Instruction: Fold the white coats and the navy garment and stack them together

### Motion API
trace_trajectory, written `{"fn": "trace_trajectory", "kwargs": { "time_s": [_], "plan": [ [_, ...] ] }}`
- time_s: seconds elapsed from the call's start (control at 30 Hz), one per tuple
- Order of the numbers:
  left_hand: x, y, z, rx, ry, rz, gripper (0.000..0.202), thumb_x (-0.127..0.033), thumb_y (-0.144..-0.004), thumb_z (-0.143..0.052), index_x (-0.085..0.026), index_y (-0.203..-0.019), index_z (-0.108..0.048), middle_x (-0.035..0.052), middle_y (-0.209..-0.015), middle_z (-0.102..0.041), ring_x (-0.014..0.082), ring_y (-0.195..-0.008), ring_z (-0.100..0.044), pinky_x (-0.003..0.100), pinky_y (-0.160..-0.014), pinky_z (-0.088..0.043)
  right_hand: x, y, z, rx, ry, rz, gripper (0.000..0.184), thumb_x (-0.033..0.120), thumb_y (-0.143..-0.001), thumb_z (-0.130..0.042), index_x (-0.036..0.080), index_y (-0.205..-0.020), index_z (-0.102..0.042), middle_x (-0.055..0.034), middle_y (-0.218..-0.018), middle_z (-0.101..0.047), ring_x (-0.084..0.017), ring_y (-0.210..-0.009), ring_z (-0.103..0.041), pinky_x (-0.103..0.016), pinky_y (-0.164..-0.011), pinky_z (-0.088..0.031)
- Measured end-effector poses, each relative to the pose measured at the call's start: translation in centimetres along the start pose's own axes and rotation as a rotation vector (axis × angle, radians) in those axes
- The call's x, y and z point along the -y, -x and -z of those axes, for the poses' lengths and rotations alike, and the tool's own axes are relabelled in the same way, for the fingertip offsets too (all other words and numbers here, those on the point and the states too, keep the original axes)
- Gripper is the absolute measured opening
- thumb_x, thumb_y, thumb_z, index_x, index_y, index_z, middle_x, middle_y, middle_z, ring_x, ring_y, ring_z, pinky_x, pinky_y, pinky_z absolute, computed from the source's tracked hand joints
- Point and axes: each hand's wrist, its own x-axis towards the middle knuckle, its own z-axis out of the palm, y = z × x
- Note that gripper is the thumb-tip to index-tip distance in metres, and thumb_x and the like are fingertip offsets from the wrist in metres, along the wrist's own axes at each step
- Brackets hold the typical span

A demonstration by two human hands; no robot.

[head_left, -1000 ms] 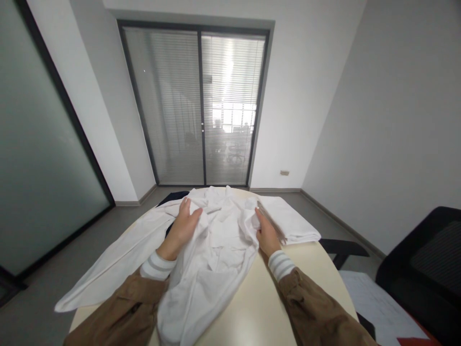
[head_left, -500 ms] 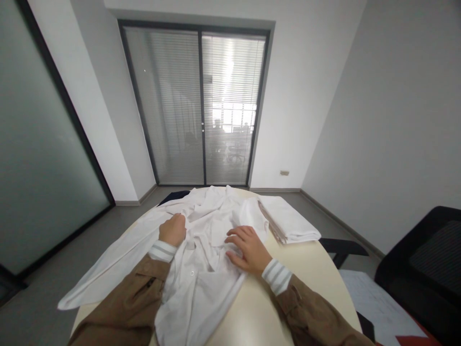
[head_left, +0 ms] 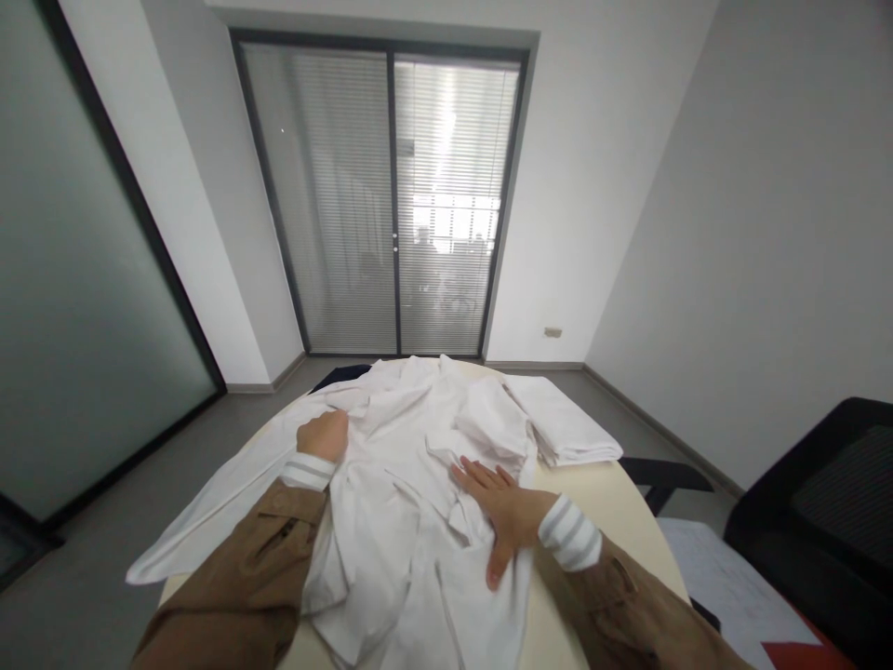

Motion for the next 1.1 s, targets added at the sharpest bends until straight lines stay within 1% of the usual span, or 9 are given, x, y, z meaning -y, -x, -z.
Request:
{"fn": "trace_trajectory", "kwargs": {
  "time_s": [0.17, 0.27, 0.33, 0.4, 0.57, 0.67, 0.8, 0.93, 1.1],
  "plan": [
    [-0.8, 1.6, 1.1, -0.068, 0.005, -0.046, 0.019, -0.028, -0.083, -0.063, -0.015, -0.096, -0.07, 0.0198, -0.116, -0.064, 0.0381, -0.113, -0.06, 0.044, -0.082, -0.051, -0.4, 1.7, 2.0, -0.066, -0.087, 0.04, 0.127, 0.052, -0.006, -0.093, 0.028, -0.128, -0.067, -0.0151, -0.142, -0.056, -0.044, -0.136, -0.045, -0.056, -0.112, -0.032],
    [-2.5, 3.0, 1.4, -0.151, 0.066, -0.237, 0.019, -0.03, -0.085, -0.064, -0.017, -0.097, -0.069, 0.016, -0.115, -0.062, 0.0339, -0.113, -0.058, 0.042, -0.087, -0.05, 0.7, 1.7, 3.1, -0.076, -0.101, 0.009, 0.081, 0.058, -0.039, -0.091, 0.028, -0.113, -0.074, -0.0092, -0.122, -0.069, -0.032, -0.114, -0.063, -0.04, -0.096, -0.048],
    [-3.8, 3.9, 0.7, -0.094, 0.128, -0.48, 0.016, -0.027, -0.086, -0.064, -0.019, -0.098, -0.069, 0.0111, -0.109, -0.065, 0.0294, -0.109, -0.06, 0.041, -0.094, -0.046, 1.6, 1.2, 3.3, -0.083, -0.04, -0.049, 0.053, 0.058, -0.063, -0.082, 0.027, -0.105, -0.074, -0.0061, -0.106, -0.072, -0.024, -0.096, -0.066, -0.034, -0.085, -0.05],
    [-4.9, 4.7, -0.5, 0.009, 0.2, -0.709, 0.022, -0.026, -0.085, -0.065, -0.021, -0.107, -0.068, 0.0085, -0.111, -0.066, 0.0269, -0.109, -0.06, 0.039, -0.099, -0.044, 2.3, 0.7, 3.0, -0.167, 0.055, -0.109, 0.04, 0.054, -0.073, -0.076, 0.024, -0.1, -0.07, -0.0033, -0.089, -0.07, -0.02, -0.079, -0.063, -0.031, -0.075, -0.048],
    [-6.3, 5.4, -3.6, 0.098, 0.262, -0.817, 0.046, -0.032, -0.084, -0.068, -0.022, -0.129, -0.06, 0.0112, -0.126, -0.06, 0.028, -0.115, -0.057, 0.039, -0.099, -0.045, 2.3, -0.7, 1.0, -0.341, 0.193, -0.156, 0.04, 0.04, -0.076, -0.075, 0.021, -0.108, -0.059, -0.0007, -0.075, -0.066, -0.017, -0.065, -0.058, -0.027, -0.061, -0.038],
    [-6.4, 5.3, -4.3, 0.06, 0.278, -0.815, 0.042, -0.037, -0.087, -0.067, -0.024, -0.126, -0.063, 0.0102, -0.125, -0.062, 0.0279, -0.114, -0.056, 0.039, -0.099, -0.045, 1.9, -1.2, 0.4, -0.391, 0.257, -0.172, 0.017, 0.036, -0.088, -0.062, 0.02, -0.096, -0.062, -0.0028, -0.072, -0.066, -0.018, -0.066, -0.059, -0.028, -0.061, -0.036],
    [-6.4, 5.2, -4.6, 0.029, 0.308, -0.784, 0.03, -0.038, -0.094, -0.059, -0.027, -0.121, -0.068, 0.0078, -0.123, -0.064, 0.0273, -0.111, -0.057, 0.038, -0.095, -0.046, 1.6, -1.6, 0.3, -0.492, 0.022, -0.087, 0.028, 0.042, -0.097, -0.047, 0.02, -0.098, -0.063, -0.0029, -0.073, -0.067, -0.018, -0.067, -0.06, -0.029, -0.064, -0.042],
    [-6.4, 5.3, -4.7, 0.018, 0.308, -0.776, 0.029, -0.037, -0.094, -0.058, -0.026, -0.118, -0.068, 0.0076, -0.122, -0.065, 0.0269, -0.109, -0.057, 0.038, -0.093, -0.046, 1.4, -1.6, -0.2, -0.332, -0.26, 0.091, 0.035, 0.042, -0.096, -0.05, 0.021, -0.121, -0.061, -0.0048, -0.092, -0.071, -0.019, -0.08, -0.065, -0.03, -0.072, -0.049],
    [-6.4, 5.3, -4.8, 0.005, 0.312, -0.775, 0.024, -0.035, -0.088, -0.063, -0.021, -0.108, -0.064, 0.007, -0.112, -0.066, 0.0266, -0.106, -0.057, 0.036, -0.092, -0.045, 1.4, -1.1, 0.0, -0.272, -0.182, 0.069, 0.032, 0.039, -0.091, -0.059, 0.019, -0.115, -0.066, -0.0032, -0.085, -0.067, -0.015, -0.068, -0.058, -0.026, -0.062, -0.044]
  ]
}}
